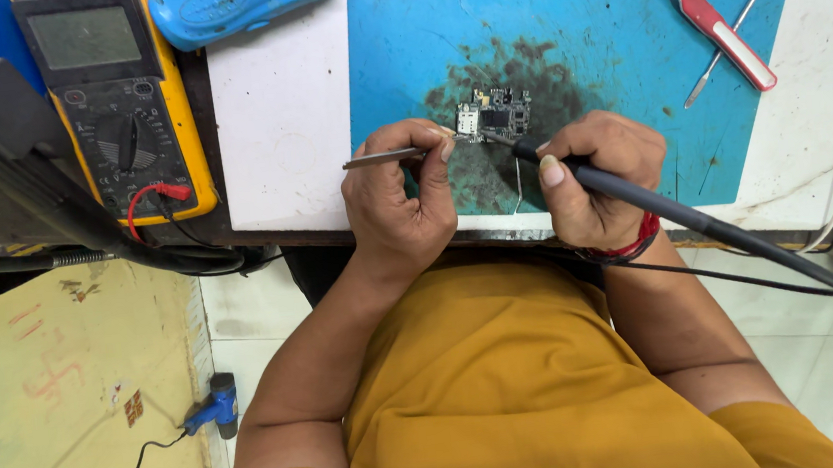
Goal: The person solders components on a small circuit board placed on a repair mat, holding the board with tweezers while applying a soldering iron. They then use a hot air gun on the board and continue reworking it with tweezers and the iron.
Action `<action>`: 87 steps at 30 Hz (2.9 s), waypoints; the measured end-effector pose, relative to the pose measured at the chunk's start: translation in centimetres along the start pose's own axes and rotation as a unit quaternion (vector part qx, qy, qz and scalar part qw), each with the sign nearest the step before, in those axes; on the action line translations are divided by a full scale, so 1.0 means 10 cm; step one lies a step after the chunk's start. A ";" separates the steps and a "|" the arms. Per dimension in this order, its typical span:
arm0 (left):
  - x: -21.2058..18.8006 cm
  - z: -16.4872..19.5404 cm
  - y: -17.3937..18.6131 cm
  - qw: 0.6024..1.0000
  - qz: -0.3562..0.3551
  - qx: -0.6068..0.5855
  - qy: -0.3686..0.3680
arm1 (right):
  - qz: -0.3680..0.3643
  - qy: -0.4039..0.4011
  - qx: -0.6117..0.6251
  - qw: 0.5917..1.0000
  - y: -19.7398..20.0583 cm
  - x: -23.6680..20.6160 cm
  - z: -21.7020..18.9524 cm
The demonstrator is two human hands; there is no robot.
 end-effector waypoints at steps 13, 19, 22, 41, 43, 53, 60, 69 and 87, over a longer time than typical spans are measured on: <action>-0.01 -0.01 0.00 1.000 0.003 0.000 0.005 | 0.004 0.005 0.000 1.000 -0.01 0.00 0.00; 0.01 0.00 0.00 1.000 -0.002 -0.002 0.010 | 0.003 -0.002 0.006 1.000 0.00 0.01 0.00; 0.02 0.00 0.01 1.000 0.004 0.002 0.009 | 0.000 -0.001 0.005 1.000 0.00 0.02 -0.01; 0.00 -0.01 0.01 1.000 -0.003 0.011 -0.001 | 0.000 0.006 0.003 1.000 -0.01 0.00 0.00; -0.01 -0.01 0.01 1.000 -0.003 0.007 0.001 | 0.000 0.009 0.000 1.000 -0.01 0.00 0.00; 0.00 -0.01 0.01 1.000 -0.001 0.001 0.006 | -0.001 0.005 0.000 1.000 -0.01 0.00 0.00; 0.00 -0.01 0.00 1.000 0.001 0.007 0.011 | 0.000 -0.003 0.000 1.000 -0.01 -0.01 0.00; 0.00 -0.02 0.00 1.000 -0.001 -0.001 0.004 | -0.003 0.004 -0.010 1.000 -0.01 0.00 -0.01; -0.01 -0.01 0.01 1.000 -0.001 0.001 0.006 | -0.002 0.006 -0.001 1.000 -0.01 0.00 -0.01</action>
Point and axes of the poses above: each hand's wrist, its own x-axis towards the middle knuckle, its own y-axis out of the back of the hand, z = x × y, the point moved 3 cm from there along x, towards the middle knuckle, and after that the axes turned 6 degrees about -x, right-handed, at the moved point
